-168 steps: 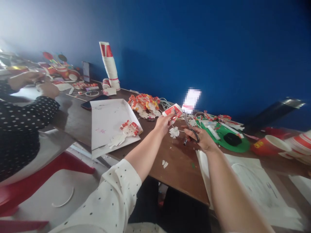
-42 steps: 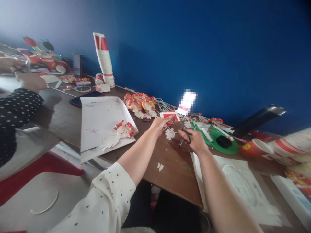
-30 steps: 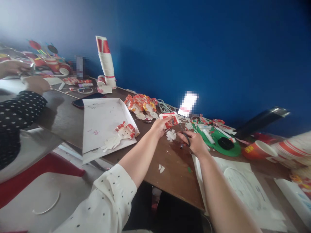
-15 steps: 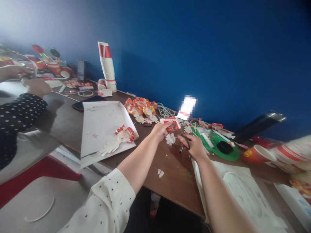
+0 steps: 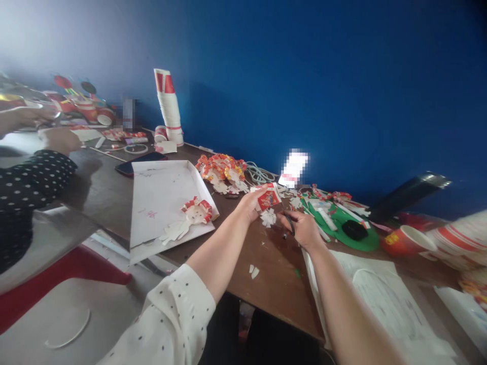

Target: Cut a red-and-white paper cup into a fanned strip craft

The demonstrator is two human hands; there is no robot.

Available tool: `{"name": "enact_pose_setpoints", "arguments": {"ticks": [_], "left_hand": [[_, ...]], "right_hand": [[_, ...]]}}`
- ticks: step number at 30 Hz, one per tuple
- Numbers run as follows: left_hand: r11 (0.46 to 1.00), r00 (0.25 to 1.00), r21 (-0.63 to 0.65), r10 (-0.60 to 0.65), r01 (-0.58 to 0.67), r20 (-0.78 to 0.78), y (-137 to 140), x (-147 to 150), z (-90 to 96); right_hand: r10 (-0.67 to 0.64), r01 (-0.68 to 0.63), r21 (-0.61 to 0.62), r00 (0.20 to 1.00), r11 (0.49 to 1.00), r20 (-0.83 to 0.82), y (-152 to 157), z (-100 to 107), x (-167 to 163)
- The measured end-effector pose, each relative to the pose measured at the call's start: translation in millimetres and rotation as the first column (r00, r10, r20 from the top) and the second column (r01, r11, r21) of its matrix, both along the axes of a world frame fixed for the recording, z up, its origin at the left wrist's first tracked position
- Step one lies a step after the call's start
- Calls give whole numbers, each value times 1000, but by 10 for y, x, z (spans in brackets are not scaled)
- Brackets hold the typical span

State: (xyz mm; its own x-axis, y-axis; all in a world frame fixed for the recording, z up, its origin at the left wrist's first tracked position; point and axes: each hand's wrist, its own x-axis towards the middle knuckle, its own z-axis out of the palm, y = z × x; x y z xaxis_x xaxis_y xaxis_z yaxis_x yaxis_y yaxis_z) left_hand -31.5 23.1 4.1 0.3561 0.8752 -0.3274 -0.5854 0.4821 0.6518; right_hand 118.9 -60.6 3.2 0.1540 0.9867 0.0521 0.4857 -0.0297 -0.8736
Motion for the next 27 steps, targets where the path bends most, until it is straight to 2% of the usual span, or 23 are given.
{"name": "enact_pose_setpoints", "arguments": {"ticks": [2, 6, 12, 18, 27], "left_hand": [[1000, 1000, -8, 14, -14, -25, 9, -2, 0], [999, 998, 35, 19, -22, 66, 17, 41, -27], [998, 996, 58, -7, 1, 88, 15, 94, -89], [998, 994, 62, -19, 13, 105, 44, 92, -128], [998, 991, 69, -4, -6, 137, 43, 52, -68]], "right_hand": [[11, -11, -2, 1000, 1000, -21, 6, -20, 2], [17, -19, -21, 998, 1000, -56, 4, -11, -9], [-45, 43, -26, 992, 999, -119, 2, 2, -23], [-46, 47, 12, 996, 999, -73, -14, 34, -38], [-14, 12, 71, 1000, 997, 20, 0, 17, -33]]}}
